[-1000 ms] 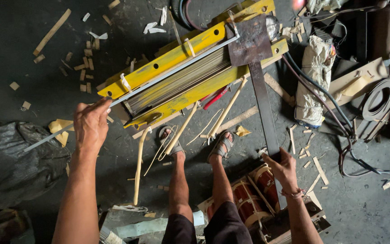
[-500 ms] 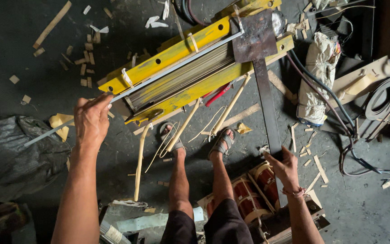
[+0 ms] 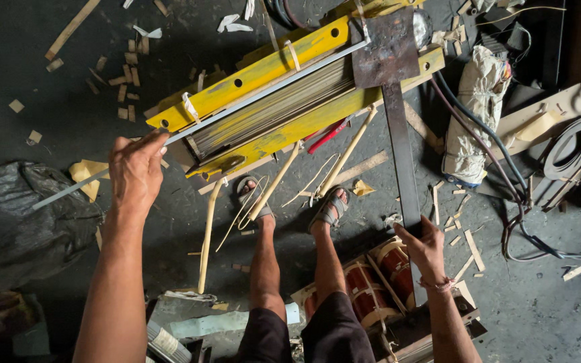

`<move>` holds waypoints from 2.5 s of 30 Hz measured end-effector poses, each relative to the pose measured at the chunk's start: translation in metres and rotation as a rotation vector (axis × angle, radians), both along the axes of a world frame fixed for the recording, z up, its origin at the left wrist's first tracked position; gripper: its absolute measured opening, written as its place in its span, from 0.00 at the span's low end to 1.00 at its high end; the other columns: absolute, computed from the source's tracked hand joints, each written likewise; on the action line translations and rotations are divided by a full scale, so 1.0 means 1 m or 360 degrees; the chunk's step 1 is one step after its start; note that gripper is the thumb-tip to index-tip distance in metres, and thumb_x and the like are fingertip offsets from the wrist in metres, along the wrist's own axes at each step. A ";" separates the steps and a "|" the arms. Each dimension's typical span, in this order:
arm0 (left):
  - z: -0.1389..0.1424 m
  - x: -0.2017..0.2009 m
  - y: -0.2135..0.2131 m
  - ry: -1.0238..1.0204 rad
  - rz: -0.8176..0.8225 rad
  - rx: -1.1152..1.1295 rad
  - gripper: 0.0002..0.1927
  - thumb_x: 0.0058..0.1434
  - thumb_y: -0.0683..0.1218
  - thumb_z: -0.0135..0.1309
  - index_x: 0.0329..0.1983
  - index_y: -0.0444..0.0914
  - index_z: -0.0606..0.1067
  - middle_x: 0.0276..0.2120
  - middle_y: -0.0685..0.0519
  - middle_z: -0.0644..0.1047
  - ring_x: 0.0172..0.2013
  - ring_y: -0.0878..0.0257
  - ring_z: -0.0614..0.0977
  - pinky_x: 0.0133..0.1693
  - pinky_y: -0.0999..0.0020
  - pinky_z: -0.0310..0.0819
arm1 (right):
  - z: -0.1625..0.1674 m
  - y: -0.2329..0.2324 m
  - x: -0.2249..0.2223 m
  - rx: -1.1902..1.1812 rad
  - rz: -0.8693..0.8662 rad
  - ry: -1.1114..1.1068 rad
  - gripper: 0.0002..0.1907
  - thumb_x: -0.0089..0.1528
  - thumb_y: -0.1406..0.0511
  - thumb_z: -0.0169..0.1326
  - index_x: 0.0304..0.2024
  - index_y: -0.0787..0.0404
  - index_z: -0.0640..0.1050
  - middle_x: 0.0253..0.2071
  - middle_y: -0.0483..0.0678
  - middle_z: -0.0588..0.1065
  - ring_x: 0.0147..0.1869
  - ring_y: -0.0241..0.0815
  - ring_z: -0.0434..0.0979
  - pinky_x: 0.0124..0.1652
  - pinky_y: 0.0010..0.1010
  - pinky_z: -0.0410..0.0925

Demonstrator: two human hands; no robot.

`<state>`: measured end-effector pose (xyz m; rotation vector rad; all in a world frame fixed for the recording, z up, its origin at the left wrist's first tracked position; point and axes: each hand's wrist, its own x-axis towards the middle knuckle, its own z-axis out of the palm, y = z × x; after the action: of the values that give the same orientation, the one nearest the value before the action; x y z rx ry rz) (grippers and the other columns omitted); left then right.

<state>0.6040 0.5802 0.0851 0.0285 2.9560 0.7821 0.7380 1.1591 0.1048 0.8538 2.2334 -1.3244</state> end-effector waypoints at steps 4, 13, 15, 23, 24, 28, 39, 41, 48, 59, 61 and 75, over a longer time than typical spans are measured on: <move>-0.001 -0.001 0.000 0.0026 -0.0014 0.0002 0.13 0.68 0.39 0.57 0.55 0.39 0.82 0.53 0.49 0.82 0.46 0.55 0.78 0.54 0.59 0.67 | 0.002 -0.003 -0.001 0.0048 0.0012 0.0019 0.11 0.60 0.66 0.65 0.35 0.68 0.78 0.24 0.38 0.71 0.26 0.26 0.64 0.24 0.22 0.57; 0.001 -0.002 -0.002 0.0105 -0.0061 0.0057 0.13 0.67 0.38 0.58 0.54 0.38 0.82 0.52 0.47 0.82 0.45 0.52 0.79 0.51 0.58 0.68 | 0.004 -0.008 -0.003 0.0119 0.0036 -0.0045 0.11 0.59 0.65 0.65 0.34 0.67 0.78 0.22 0.39 0.71 0.24 0.26 0.63 0.22 0.23 0.56; 0.001 -0.003 -0.002 0.0102 -0.0057 0.0054 0.14 0.66 0.37 0.58 0.54 0.38 0.82 0.51 0.48 0.83 0.44 0.52 0.79 0.51 0.58 0.68 | 0.004 -0.009 -0.003 0.0112 0.0044 -0.0026 0.11 0.59 0.65 0.65 0.34 0.68 0.79 0.22 0.39 0.71 0.24 0.26 0.64 0.23 0.23 0.57; -0.001 0.000 0.000 0.0041 -0.0008 -0.0007 0.14 0.66 0.39 0.59 0.55 0.40 0.82 0.50 0.50 0.83 0.43 0.53 0.77 0.51 0.59 0.68 | 0.009 -0.009 -0.006 0.0121 0.0021 -0.0052 0.11 0.58 0.66 0.65 0.36 0.67 0.79 0.23 0.40 0.74 0.23 0.27 0.67 0.22 0.23 0.58; -0.001 0.000 -0.001 0.0043 -0.0037 0.0005 0.14 0.67 0.39 0.59 0.55 0.40 0.82 0.51 0.50 0.83 0.45 0.53 0.77 0.52 0.59 0.68 | 0.009 -0.009 -0.006 0.0094 0.0018 -0.0046 0.10 0.58 0.66 0.64 0.36 0.67 0.79 0.23 0.40 0.74 0.23 0.27 0.67 0.22 0.22 0.58; -0.003 0.000 -0.002 0.0056 -0.0055 -0.0029 0.14 0.67 0.39 0.59 0.55 0.40 0.82 0.51 0.50 0.83 0.46 0.54 0.78 0.53 0.59 0.68 | 0.009 -0.009 -0.009 0.0083 0.0031 -0.0033 0.10 0.58 0.66 0.64 0.36 0.66 0.80 0.23 0.38 0.73 0.23 0.26 0.66 0.22 0.22 0.58; -0.003 0.003 -0.001 0.0079 -0.0035 -0.0039 0.14 0.68 0.39 0.59 0.55 0.40 0.82 0.53 0.51 0.83 0.47 0.54 0.78 0.55 0.59 0.68 | 0.007 -0.010 -0.007 0.0154 0.0003 -0.0093 0.11 0.58 0.64 0.64 0.33 0.66 0.79 0.22 0.39 0.72 0.24 0.27 0.66 0.23 0.23 0.59; -0.002 0.003 0.000 0.0066 -0.0020 -0.0040 0.14 0.68 0.39 0.58 0.55 0.40 0.82 0.53 0.51 0.83 0.47 0.54 0.78 0.55 0.59 0.68 | 0.008 -0.011 -0.007 0.0104 0.0006 -0.0046 0.10 0.58 0.64 0.64 0.34 0.66 0.79 0.22 0.39 0.73 0.24 0.26 0.66 0.23 0.22 0.59; -0.004 0.006 -0.001 0.0024 -0.0035 -0.0052 0.14 0.69 0.39 0.58 0.57 0.41 0.82 0.53 0.51 0.83 0.47 0.56 0.77 0.56 0.59 0.66 | 0.006 -0.010 0.000 0.0117 -0.0047 0.0006 0.09 0.58 0.65 0.63 0.34 0.65 0.79 0.22 0.40 0.73 0.22 0.28 0.66 0.21 0.23 0.57; -0.004 0.006 -0.001 0.0035 -0.0025 -0.0029 0.14 0.69 0.40 0.58 0.56 0.42 0.82 0.54 0.51 0.82 0.49 0.56 0.77 0.56 0.57 0.65 | -0.010 -0.003 0.016 0.0185 0.0001 0.0114 0.09 0.58 0.66 0.62 0.35 0.66 0.78 0.23 0.42 0.75 0.22 0.28 0.68 0.22 0.22 0.60; -0.002 0.005 -0.001 0.0031 -0.0024 0.0008 0.14 0.70 0.40 0.58 0.57 0.42 0.81 0.55 0.51 0.82 0.48 0.55 0.77 0.56 0.58 0.66 | -0.012 -0.004 0.017 0.0185 -0.0040 0.0100 0.09 0.58 0.66 0.62 0.34 0.67 0.78 0.24 0.41 0.75 0.23 0.28 0.68 0.23 0.22 0.60; -0.003 0.008 0.001 0.0099 -0.0034 -0.0009 0.14 0.68 0.39 0.59 0.56 0.41 0.82 0.54 0.50 0.82 0.47 0.53 0.78 0.55 0.59 0.68 | -0.020 -0.015 0.031 0.0027 -0.0119 0.0194 0.07 0.59 0.69 0.62 0.37 0.67 0.78 0.26 0.39 0.74 0.27 0.25 0.66 0.26 0.20 0.59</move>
<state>0.6122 0.5811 0.0821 0.0852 3.0112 0.7841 0.7685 1.1440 0.0844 0.8927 2.3290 -1.4288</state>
